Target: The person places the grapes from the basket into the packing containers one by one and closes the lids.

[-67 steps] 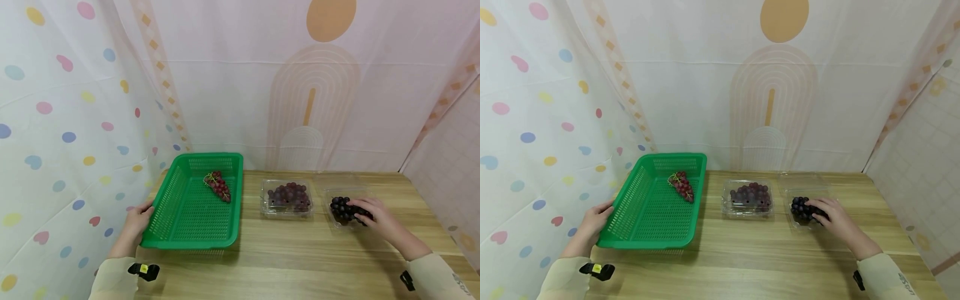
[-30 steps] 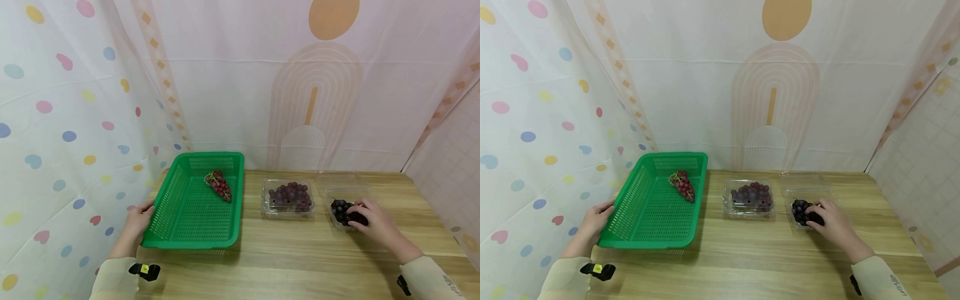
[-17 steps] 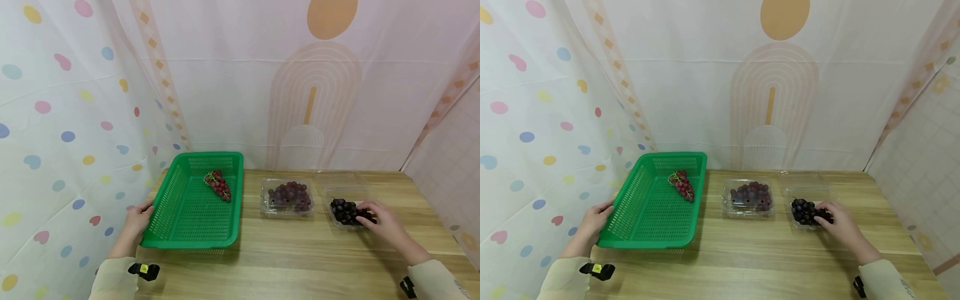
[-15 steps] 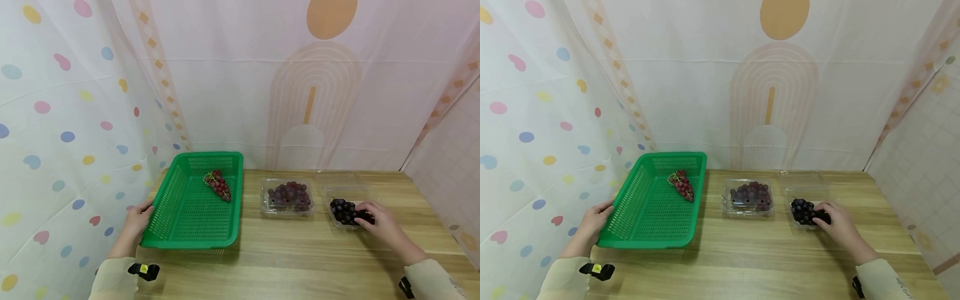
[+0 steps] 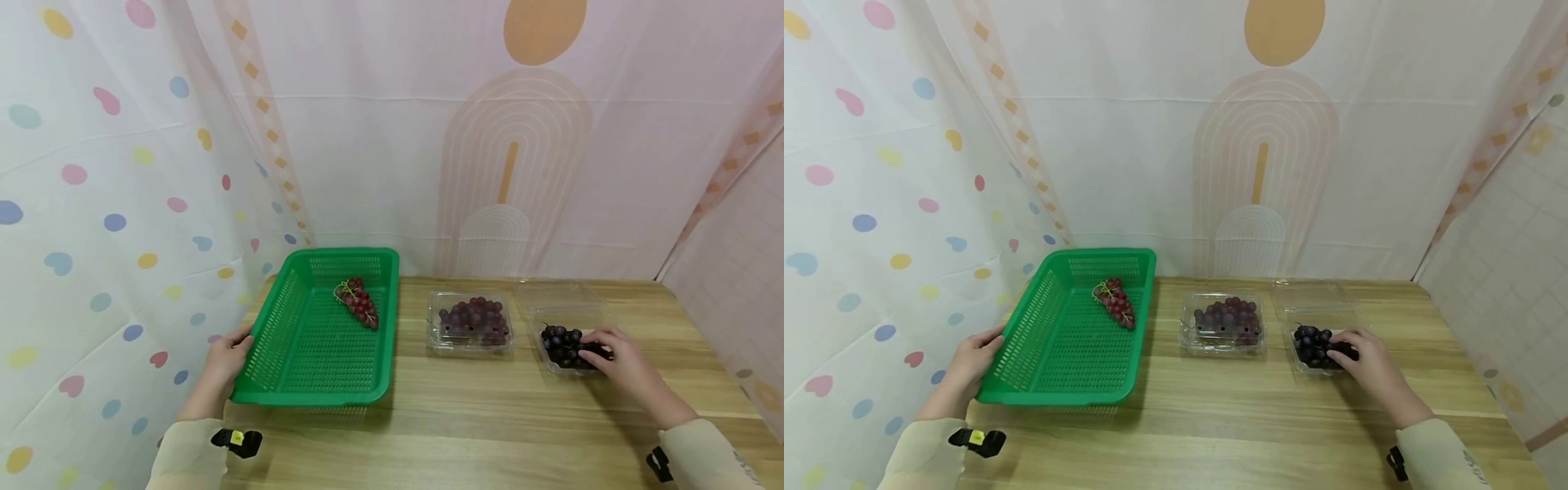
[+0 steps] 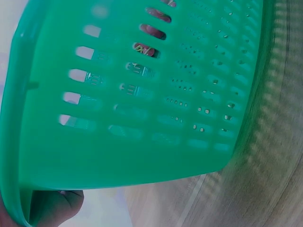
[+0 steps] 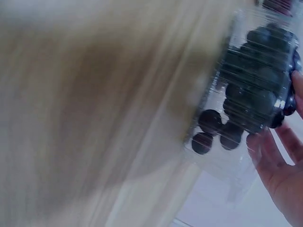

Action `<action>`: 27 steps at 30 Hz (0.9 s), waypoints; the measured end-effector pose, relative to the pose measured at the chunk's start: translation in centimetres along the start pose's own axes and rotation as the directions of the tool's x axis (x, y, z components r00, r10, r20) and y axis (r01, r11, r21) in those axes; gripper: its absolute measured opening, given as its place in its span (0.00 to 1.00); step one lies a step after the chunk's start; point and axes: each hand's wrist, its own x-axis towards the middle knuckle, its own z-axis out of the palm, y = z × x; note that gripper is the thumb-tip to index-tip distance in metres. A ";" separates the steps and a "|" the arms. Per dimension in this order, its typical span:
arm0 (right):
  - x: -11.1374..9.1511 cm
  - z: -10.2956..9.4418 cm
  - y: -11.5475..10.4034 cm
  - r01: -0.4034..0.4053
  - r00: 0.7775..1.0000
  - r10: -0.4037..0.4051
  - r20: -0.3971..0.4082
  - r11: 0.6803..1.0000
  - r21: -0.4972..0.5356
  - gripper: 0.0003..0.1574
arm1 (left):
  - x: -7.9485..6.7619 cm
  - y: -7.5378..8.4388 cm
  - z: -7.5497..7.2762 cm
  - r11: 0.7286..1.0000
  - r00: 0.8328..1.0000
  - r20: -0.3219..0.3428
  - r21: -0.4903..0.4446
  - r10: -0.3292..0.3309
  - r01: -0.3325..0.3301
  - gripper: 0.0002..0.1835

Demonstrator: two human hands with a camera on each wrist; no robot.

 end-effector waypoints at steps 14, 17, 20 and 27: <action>0.8 -1.8 -1.6 -0.036 0.999 0.037 -0.034 0.999 0.023 0.22 | -0.3 0.3 0.1 1.000 1.000 0.001 -0.006 0.011 -0.011 0.27; 1.0 -2.0 -2.3 -0.044 0.998 0.045 -0.039 0.999 0.026 0.23 | -0.2 0.3 0.1 1.000 1.000 0.000 -0.006 0.009 -0.009 0.27; 1.4 -2.0 -3.3 -0.031 0.998 0.032 -0.057 0.999 0.022 0.22 | -0.2 0.2 0.0 1.000 1.000 0.002 -0.001 0.008 -0.008 0.27; 2.6 -1.0 -5.8 0.019 0.997 -0.016 -0.073 0.999 0.040 0.23 | -0.2 0.2 -0.1 1.000 1.000 0.008 0.001 0.011 -0.011 0.28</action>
